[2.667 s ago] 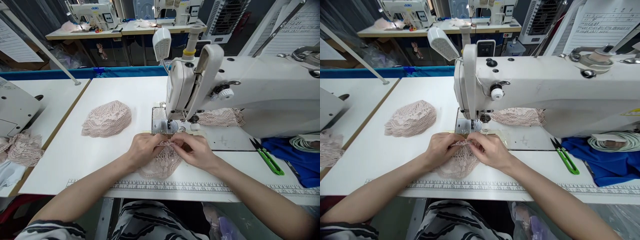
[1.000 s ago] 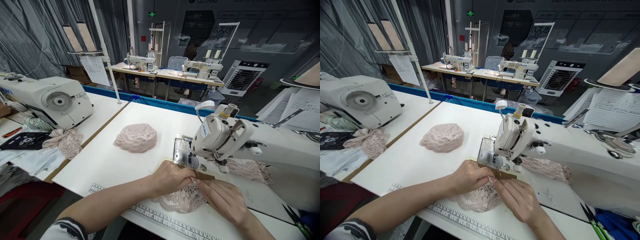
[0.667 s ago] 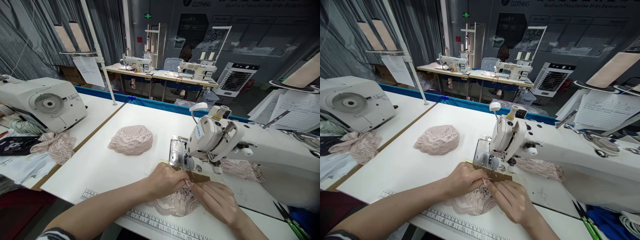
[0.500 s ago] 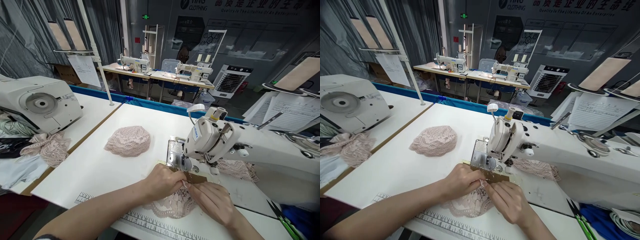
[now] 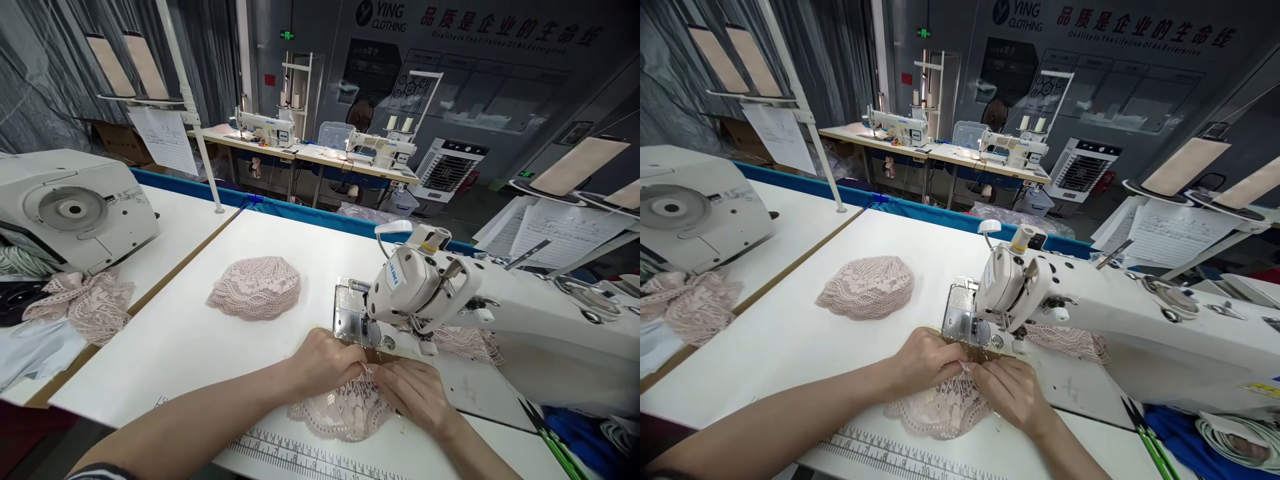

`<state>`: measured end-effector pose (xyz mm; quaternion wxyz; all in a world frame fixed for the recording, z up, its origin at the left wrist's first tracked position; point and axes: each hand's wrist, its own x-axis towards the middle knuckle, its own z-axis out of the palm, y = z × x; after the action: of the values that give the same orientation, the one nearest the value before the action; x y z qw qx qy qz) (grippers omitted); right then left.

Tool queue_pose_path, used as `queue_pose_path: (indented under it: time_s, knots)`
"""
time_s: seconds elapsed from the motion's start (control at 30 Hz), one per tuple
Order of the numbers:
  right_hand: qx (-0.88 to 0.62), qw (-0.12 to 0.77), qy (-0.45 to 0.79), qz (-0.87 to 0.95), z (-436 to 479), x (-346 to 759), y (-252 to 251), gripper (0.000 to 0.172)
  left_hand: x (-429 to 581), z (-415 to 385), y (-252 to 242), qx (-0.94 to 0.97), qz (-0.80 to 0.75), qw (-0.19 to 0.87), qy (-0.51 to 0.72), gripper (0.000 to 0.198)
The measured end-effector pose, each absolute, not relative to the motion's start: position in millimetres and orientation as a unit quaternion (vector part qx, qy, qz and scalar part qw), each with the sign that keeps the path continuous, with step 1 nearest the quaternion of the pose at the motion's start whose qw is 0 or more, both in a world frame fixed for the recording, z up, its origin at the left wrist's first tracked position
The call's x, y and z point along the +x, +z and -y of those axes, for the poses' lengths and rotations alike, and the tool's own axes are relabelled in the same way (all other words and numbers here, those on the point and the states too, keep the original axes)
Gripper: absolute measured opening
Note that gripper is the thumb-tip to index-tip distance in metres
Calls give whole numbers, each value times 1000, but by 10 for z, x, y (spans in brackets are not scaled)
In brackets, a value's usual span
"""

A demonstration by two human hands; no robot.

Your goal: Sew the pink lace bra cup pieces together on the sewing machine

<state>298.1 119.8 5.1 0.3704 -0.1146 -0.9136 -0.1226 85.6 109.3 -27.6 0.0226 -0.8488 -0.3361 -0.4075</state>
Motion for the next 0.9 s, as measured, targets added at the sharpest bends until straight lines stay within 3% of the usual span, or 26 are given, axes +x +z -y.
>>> queue_pose_path:
  time_s: [0.33, 0.9]
  knots:
    - [-147, 385, -7, 911, -1226, 2973, 36, 21, 902, -1125, -326, -854, 348, 40, -385, 25]
    - [-150, 395, 19, 906, -1231, 2968, 60, 23, 911, -1109, -309, -856, 360, 72, -366, 24]
